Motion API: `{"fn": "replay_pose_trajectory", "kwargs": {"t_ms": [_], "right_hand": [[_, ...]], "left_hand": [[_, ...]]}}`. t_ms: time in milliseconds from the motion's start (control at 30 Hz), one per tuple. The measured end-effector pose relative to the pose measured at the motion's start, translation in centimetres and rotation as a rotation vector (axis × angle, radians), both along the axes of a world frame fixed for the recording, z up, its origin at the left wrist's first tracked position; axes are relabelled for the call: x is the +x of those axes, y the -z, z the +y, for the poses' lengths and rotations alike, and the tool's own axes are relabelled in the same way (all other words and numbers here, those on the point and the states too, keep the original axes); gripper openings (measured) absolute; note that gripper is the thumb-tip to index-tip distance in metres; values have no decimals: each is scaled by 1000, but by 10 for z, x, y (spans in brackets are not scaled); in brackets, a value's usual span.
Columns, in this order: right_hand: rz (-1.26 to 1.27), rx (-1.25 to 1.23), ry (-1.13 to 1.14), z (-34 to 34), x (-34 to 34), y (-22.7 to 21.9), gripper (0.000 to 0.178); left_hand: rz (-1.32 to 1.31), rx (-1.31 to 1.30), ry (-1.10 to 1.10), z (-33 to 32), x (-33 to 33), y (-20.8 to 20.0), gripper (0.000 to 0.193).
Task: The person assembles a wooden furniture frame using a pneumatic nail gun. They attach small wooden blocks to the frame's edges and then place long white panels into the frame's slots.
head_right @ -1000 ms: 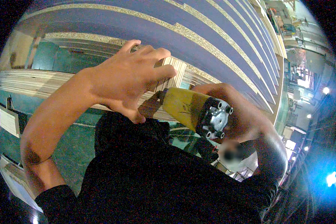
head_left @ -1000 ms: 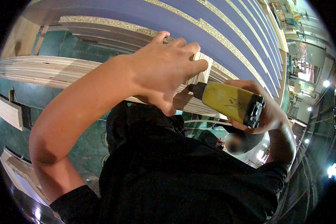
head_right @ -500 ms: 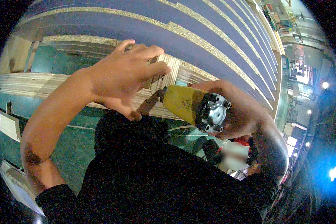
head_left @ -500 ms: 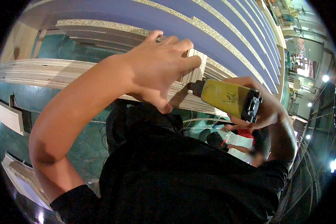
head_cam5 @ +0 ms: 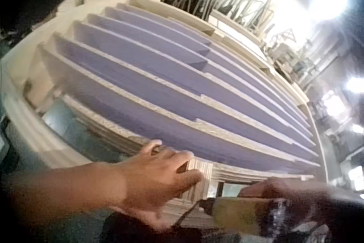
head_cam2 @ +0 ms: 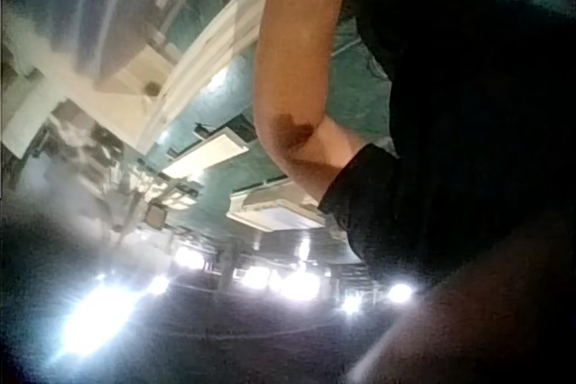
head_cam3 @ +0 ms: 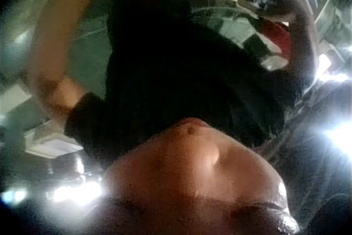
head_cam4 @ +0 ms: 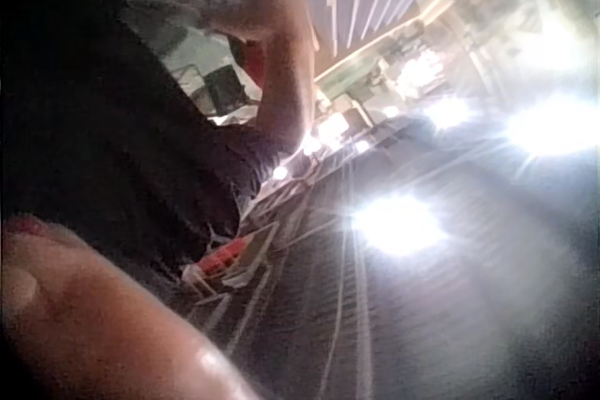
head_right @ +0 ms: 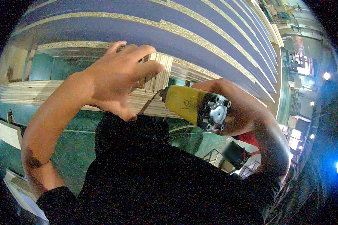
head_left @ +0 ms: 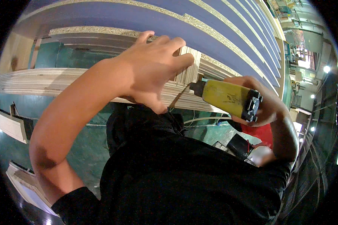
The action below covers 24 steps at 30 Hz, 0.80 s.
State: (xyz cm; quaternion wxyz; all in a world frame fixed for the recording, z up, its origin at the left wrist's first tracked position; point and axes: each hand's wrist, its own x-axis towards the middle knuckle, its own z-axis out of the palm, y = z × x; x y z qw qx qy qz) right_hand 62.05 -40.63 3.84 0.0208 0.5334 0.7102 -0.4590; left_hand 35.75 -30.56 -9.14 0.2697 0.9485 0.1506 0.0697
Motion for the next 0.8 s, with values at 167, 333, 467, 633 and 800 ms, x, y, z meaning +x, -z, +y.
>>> {"fn": "replay_pose_trajectory", "kwargs": {"t_ms": [167, 333, 467, 633, 800], "right_hand": [[67, -170, 109, -4, -1, -1, 55], [234, -191, 14, -58, 47, -2, 59], [368, -121, 63, -118, 87, 21, 67], [399, -12, 400, -207, 158, 36, 39], [272, 82, 500, -276, 272, 26, 38]], "left_hand": [[6, 30, -11, -3, 2, 1, 111], [15, 36, 18, -2, 12, -5, 115], [119, 91, 57, 2, 20, -17, 115], [234, 180, 89, -5, 57, -48, 97], [209, 412, 160, -39, 176, -72, 64]]}}
